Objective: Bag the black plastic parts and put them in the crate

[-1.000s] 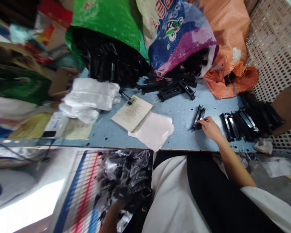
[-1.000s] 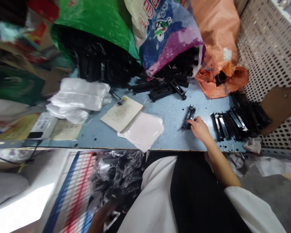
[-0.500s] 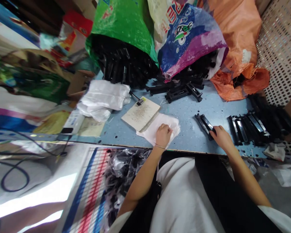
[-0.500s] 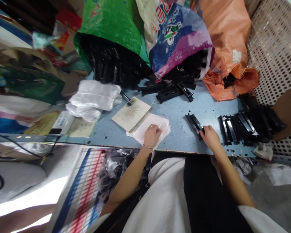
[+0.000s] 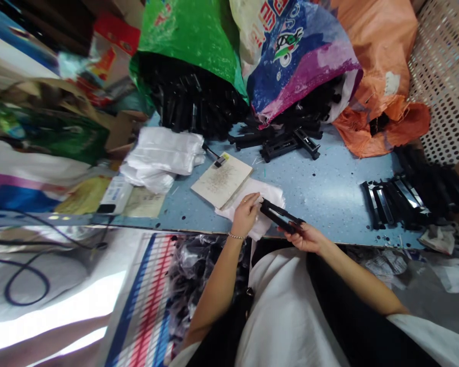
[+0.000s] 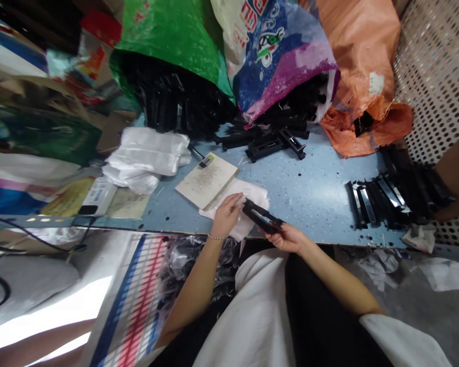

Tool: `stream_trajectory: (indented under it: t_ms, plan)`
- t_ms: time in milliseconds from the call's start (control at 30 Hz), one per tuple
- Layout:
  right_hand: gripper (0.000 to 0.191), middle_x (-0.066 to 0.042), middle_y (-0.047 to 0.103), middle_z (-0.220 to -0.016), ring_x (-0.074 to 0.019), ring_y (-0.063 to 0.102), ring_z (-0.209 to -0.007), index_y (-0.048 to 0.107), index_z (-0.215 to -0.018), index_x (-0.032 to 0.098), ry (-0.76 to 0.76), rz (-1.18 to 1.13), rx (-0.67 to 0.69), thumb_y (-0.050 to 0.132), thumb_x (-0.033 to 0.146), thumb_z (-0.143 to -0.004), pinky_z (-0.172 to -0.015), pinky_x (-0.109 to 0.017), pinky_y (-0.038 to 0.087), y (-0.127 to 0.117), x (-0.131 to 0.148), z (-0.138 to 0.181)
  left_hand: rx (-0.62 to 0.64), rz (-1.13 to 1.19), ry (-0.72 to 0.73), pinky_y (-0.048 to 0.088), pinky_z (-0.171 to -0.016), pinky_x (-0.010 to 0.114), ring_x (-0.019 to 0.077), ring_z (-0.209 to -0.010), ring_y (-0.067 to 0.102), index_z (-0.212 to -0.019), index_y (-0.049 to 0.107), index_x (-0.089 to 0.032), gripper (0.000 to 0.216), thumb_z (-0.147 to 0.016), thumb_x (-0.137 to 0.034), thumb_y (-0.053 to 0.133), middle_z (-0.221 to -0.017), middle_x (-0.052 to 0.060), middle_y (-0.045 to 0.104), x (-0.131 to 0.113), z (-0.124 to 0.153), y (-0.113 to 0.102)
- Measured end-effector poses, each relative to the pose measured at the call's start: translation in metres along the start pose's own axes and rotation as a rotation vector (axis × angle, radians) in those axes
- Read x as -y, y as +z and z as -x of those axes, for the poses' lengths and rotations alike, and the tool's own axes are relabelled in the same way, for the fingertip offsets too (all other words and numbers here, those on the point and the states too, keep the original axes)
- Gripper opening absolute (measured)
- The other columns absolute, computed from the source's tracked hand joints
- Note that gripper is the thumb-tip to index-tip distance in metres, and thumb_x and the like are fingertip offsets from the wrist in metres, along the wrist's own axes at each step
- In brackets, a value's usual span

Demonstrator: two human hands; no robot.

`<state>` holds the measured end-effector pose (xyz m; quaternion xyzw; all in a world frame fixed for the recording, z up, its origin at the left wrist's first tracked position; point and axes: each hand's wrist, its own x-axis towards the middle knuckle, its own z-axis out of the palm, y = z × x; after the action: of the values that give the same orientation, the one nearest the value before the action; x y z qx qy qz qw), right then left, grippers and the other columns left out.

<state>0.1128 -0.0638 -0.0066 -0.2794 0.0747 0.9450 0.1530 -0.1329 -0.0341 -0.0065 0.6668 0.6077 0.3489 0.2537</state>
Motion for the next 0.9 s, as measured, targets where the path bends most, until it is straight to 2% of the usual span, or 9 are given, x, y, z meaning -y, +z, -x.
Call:
stream_trajectory:
  t_ms: [67,200,333,400,500,633,700,833,900]
  plan:
    - [0.032,-0.004,0.06,-0.074,-0.0036,0.045,-0.05,0.054,-0.12,0.001,0.01,-0.083,0.062,0.052,0.021,-0.096,-0.04,-0.007,0.039,-0.002,0.0,-0.004,0.004,-0.111,0.171,0.048,-0.112,0.041,0.0219,-0.128,0.059,-0.135,0.06,-0.016,0.045,-0.094,-0.013,0.043,-0.137,0.014,0.062,-0.01,0.011,-0.002]
    - [0.025,0.002,0.053,-0.071,-0.0033,0.039,-0.049,0.057,-0.114,0.011,-0.176,-0.024,0.113,0.057,0.025,-0.093,-0.037,-0.006,0.034,0.002,0.0,-0.011,0.059,-0.132,0.425,0.049,-0.112,0.036,0.0193,-0.132,0.056,-0.149,0.045,-0.022,0.054,-0.097,-0.009,0.037,-0.142,0.012,0.059,-0.04,0.037,0.003]
    - [0.01,0.005,0.048,-0.063,-0.0021,0.034,-0.044,0.058,-0.091,0.014,-0.255,0.164,0.09,0.065,0.021,-0.086,-0.035,-0.008,0.029,0.003,0.002,-0.009,-0.019,-0.022,0.389,0.05,-0.111,0.036,0.0172,-0.13,0.057,-0.152,0.041,-0.03,0.057,-0.099,-0.009,0.037,-0.139,0.008,0.061,-0.054,0.046,0.003]
    - [0.012,0.005,0.049,-0.065,-0.0025,0.031,-0.044,0.06,-0.094,0.013,-0.231,0.155,0.115,0.062,0.022,-0.087,-0.033,-0.009,0.027,0.001,0.004,-0.004,-0.047,0.007,0.332,0.048,-0.112,0.037,0.0186,-0.131,0.057,-0.152,0.041,-0.031,0.056,-0.099,-0.012,0.039,-0.141,0.009,0.059,-0.053,0.042,0.001]
    - [0.023,0.004,0.049,-0.068,-0.0033,0.028,-0.044,0.061,-0.104,0.012,-0.256,0.157,0.139,0.059,0.029,-0.088,-0.031,-0.009,0.025,0.001,0.005,0.001,-0.005,0.029,0.298,0.047,-0.114,0.04,0.0209,-0.135,0.053,-0.154,0.036,-0.029,0.056,-0.1,-0.016,0.041,-0.146,0.011,0.054,-0.056,0.039,0.002]
    - [0.013,0.006,0.047,-0.061,-0.003,0.03,-0.044,0.061,-0.085,0.015,-0.383,0.333,0.026,0.068,0.026,-0.081,-0.035,-0.011,0.026,0.008,0.003,0.006,0.085,0.075,0.396,0.048,-0.113,0.039,0.0196,-0.135,0.053,-0.155,0.034,-0.03,0.059,-0.099,-0.012,0.038,-0.145,0.011,0.055,-0.066,0.045,0.007]
    - [0.013,0.005,0.049,-0.06,-0.0032,0.033,-0.045,0.062,-0.083,0.016,-0.409,0.35,0.007,0.07,0.026,-0.079,-0.036,-0.012,0.027,0.011,0.003,0.013,0.062,0.084,0.403,0.048,-0.113,0.038,0.0194,-0.134,0.054,-0.155,0.033,-0.031,0.061,-0.099,-0.01,0.039,-0.145,0.01,0.055,-0.066,0.049,0.007]
    - [0.028,0.004,0.052,-0.066,-0.0033,0.026,-0.046,0.066,-0.097,0.014,-0.43,0.252,0.044,0.067,0.036,-0.078,-0.034,-0.013,0.022,0.017,0.003,0.025,-0.056,-0.004,0.359,0.047,-0.114,0.037,0.0199,-0.135,0.053,-0.157,0.03,-0.032,0.066,-0.096,-0.006,0.041,-0.145,0.011,0.054,-0.062,0.049,0.005]
    - [0.027,0.004,0.052,-0.066,-0.0041,0.028,-0.046,0.065,-0.093,0.016,-0.528,0.304,-0.029,0.069,0.037,-0.076,-0.035,-0.014,0.024,0.021,0.0,0.023,-0.053,-0.03,0.416,0.048,-0.113,0.036,0.0201,-0.135,0.053,-0.158,0.026,-0.031,0.07,-0.095,-0.004,0.04,-0.146,0.011,0.053,-0.065,0.049,0.007]
